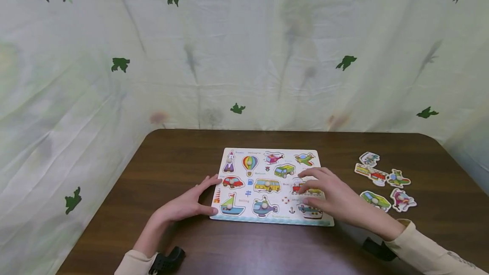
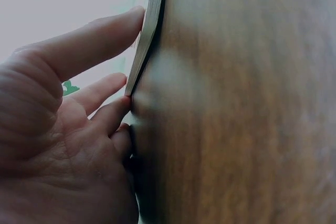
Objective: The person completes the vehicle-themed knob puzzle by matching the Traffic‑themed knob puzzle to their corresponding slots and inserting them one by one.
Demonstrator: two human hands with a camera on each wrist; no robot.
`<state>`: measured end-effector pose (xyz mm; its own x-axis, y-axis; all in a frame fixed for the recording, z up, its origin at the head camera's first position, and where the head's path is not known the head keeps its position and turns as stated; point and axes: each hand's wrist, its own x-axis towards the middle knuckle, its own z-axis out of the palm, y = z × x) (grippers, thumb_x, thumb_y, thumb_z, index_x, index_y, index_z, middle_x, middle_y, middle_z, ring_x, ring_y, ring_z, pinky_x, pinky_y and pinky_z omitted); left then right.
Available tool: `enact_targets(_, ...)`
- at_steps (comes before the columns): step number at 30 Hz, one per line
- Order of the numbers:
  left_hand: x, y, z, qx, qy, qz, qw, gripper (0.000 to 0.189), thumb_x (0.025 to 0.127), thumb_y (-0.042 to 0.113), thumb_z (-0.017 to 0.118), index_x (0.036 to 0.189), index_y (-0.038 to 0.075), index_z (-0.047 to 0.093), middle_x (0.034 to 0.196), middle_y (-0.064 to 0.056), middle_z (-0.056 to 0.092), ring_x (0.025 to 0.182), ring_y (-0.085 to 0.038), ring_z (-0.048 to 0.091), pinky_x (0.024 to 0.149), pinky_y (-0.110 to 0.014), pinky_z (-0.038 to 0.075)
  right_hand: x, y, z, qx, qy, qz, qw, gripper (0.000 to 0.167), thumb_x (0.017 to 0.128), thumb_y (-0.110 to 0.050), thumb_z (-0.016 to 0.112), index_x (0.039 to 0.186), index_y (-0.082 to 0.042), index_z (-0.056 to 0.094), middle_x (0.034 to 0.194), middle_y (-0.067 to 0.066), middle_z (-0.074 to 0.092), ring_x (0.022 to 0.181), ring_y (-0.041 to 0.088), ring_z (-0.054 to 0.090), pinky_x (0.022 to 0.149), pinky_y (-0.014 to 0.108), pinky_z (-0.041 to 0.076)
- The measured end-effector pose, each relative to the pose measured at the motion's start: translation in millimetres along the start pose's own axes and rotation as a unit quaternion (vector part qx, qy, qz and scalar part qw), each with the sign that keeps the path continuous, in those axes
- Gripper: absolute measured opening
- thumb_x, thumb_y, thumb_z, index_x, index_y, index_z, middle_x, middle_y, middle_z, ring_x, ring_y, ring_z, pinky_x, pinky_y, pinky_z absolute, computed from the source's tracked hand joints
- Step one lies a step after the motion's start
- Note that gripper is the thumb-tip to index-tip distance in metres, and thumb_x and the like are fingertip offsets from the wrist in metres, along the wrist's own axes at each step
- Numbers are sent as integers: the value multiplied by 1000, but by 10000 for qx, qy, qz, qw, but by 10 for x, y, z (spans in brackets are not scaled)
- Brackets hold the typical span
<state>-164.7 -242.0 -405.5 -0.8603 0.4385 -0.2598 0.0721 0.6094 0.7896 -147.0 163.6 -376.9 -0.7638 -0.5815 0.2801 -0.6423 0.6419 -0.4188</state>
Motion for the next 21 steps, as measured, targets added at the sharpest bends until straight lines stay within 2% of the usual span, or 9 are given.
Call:
enact_targets(5,-5,-4,5,-39,26,-8,10000,80,81,27,80,150,18,39,163,-18,11,148,-38,3,111,-62,12,-171,61,-84,-205,306,-57,9993,24,78,-14,84,95,-27,73,125,1,60,118,24,50,90,46,44)
enact_targets(11,-3,-5,-1,-17,35,-18,10000,80,82,28,80,150,18,39,163,-18,11,148,-38,3,111,-62,13,-309,110,-162,-374,860,-87,9956,27,75,-11,85,95,-25,72,123,2,62,115,24,51,90,42,38)
enact_targets(17,3,-17,6,-9,22,33,10000,80,82,28,80,150,18,39,163,-16,12,149,-37,2,111,-61,14,-480,81,-231,-539,1289,308,9897,28,76,-9,84,98,-23,72,124,2,61,117,25,51,89,39,36)
enact_targets(21,-5,-10,1,-20,23,41,10000,80,82,27,80,150,18,39,163,-16,12,148,-37,3,111,-61,14,-610,44,-272,-456,1533,687,9847,29,78,-11,83,100,-27,71,127,-2,58,120,26,48,91,28,32)
